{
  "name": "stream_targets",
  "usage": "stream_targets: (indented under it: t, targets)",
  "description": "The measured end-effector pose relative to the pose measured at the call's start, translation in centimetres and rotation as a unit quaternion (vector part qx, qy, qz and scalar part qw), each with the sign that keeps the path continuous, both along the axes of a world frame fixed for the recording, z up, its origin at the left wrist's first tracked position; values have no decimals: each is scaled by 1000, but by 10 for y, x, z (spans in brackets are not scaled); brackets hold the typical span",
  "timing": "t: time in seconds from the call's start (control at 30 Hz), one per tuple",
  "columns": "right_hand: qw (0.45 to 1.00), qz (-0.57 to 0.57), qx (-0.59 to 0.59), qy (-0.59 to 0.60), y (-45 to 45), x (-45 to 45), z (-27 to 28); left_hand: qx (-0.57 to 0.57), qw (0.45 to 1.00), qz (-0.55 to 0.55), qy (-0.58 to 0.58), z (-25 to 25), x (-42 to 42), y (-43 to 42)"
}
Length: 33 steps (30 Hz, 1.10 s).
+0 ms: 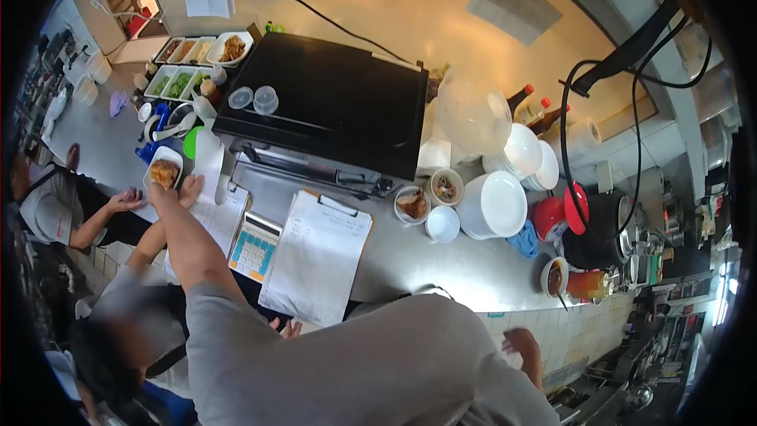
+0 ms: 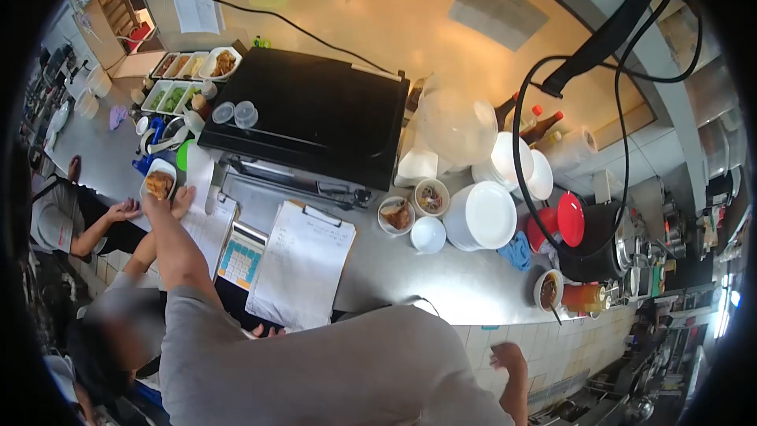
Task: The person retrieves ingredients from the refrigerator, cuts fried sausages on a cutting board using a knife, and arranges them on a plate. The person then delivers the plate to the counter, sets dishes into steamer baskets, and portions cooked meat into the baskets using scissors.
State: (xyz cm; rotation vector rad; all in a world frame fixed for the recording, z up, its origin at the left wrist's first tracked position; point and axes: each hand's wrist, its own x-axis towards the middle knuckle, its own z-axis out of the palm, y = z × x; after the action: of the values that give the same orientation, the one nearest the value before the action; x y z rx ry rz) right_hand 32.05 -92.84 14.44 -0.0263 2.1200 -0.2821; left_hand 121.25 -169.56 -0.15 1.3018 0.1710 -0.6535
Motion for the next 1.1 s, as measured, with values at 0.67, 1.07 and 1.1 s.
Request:
stream_targets:
  t: [0.67, 1.07, 1.1]
  targets:
    - [838, 243, -449, 193, -482, 264, -108, -77, 482, -449, -748, 254, -438, 206]
    - [913, 160, -286, 244, -500, 275, -72, -32, 437, -478, -761, 247, -435, 218]
    - [919, 167, -273, 229, -503, 272, -72, -39, 440, -479, -758, 245, -431, 221]
